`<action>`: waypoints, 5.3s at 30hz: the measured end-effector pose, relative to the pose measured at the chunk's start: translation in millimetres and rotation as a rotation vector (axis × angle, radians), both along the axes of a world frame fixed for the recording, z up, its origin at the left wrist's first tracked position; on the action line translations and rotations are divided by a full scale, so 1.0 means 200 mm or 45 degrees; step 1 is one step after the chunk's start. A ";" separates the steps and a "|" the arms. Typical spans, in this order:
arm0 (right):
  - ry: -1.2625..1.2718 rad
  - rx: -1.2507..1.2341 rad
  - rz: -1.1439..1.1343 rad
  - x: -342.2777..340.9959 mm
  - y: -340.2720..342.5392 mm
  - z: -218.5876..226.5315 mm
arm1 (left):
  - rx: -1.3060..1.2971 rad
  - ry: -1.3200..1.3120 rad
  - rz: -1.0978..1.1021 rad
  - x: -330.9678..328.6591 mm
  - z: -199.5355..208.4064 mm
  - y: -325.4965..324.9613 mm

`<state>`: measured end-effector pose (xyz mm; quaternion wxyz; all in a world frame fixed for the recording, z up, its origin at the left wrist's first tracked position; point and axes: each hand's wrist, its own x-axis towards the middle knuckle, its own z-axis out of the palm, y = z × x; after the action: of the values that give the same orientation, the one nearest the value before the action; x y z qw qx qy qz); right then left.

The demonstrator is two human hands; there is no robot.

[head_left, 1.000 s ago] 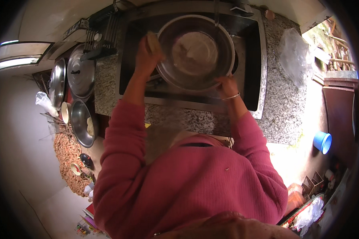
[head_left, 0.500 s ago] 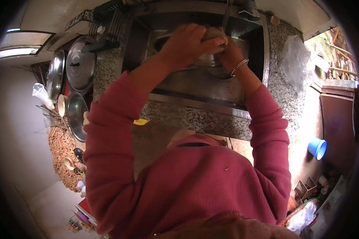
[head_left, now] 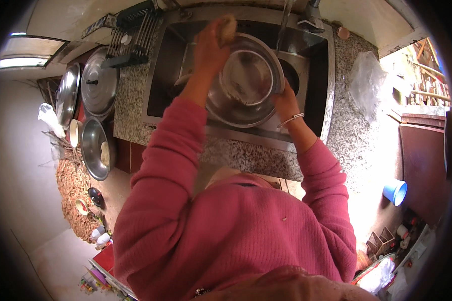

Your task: The person chops a mixture of meat and vegetables on a cutting board using a cleaver, then transfers the mixture into a metal bowl. They wash the bowl under running water and return to the cutting board to continue chopping and transferring the mixture.

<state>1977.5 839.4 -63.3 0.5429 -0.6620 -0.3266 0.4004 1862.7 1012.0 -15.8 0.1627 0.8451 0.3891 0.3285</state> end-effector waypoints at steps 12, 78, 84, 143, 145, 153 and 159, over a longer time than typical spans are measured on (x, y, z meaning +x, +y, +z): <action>0.537 -0.007 -0.440 -0.04 -0.03 -0.05 | -0.694 -0.125 0.299 -0.22 -0.23 -0.31; -0.252 0.186 1.080 0.38 0.29 0.19 | 0.437 0.441 -0.143 -0.35 0.34 -0.46; -0.831 0.229 0.926 0.23 0.21 0.26 | 0.308 0.380 -0.323 -0.37 0.32 -0.44; -1.015 1.445 1.913 -4.57 -0.93 0.26 | -0.531 -1.807 2.519 -3.54 -0.37 -3.56; -1.216 1.373 1.822 -4.77 -0.83 0.19 | -0.497 -1.758 2.522 -3.71 -0.36 -3.59; -0.571 -0.205 1.588 -5.60 -0.74 -0.10 | -0.611 -1.117 3.025 -4.39 -0.49 -4.09; 0.170 -1.100 1.726 -6.34 -1.06 -0.34 | -2.127 -0.239 2.958 -4.25 -0.73 -4.84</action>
<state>708.9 628.0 -132.2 -0.1036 -0.4460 -0.4403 0.7723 1013.5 44.1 -162.4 0.2715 -0.3119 0.9105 0.0057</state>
